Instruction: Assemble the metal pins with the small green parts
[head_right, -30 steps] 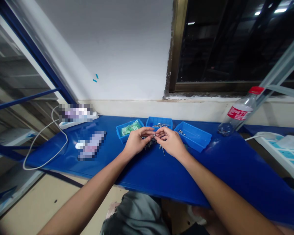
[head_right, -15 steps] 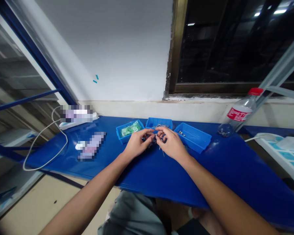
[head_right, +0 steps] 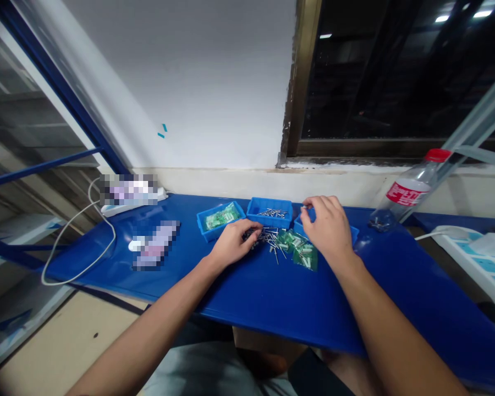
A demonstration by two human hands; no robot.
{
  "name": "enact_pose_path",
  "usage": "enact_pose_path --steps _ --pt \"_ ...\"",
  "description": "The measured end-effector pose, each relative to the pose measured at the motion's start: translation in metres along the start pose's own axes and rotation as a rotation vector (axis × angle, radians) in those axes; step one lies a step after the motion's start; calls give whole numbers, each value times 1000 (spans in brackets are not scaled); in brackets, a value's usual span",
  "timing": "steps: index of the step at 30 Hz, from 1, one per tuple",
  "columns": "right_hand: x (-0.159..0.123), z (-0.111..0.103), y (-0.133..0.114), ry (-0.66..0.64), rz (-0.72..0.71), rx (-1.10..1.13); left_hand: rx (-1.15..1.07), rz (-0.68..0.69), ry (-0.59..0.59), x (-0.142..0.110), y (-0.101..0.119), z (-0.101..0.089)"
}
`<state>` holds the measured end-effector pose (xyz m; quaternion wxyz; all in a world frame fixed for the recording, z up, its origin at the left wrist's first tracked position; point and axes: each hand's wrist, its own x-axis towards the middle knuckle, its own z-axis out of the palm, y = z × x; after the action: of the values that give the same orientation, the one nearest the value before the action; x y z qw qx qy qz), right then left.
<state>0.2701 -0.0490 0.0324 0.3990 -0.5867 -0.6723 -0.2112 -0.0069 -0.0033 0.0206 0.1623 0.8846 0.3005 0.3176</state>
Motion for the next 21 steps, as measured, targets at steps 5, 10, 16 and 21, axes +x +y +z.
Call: enact_pose_path --steps 5,10,16,21 --pt "-8 4 26 -108 83 -92 -3 2 16 0 -1 -1" --pt "-11 5 24 -159 66 -109 -8 -16 34 -1 -4 -3" --pt "-9 3 -11 -132 -75 111 -33 -29 54 -2 -4 -4" --pt "-22 19 -51 -350 -248 300 -76 -31 106 -2 -4 -5"
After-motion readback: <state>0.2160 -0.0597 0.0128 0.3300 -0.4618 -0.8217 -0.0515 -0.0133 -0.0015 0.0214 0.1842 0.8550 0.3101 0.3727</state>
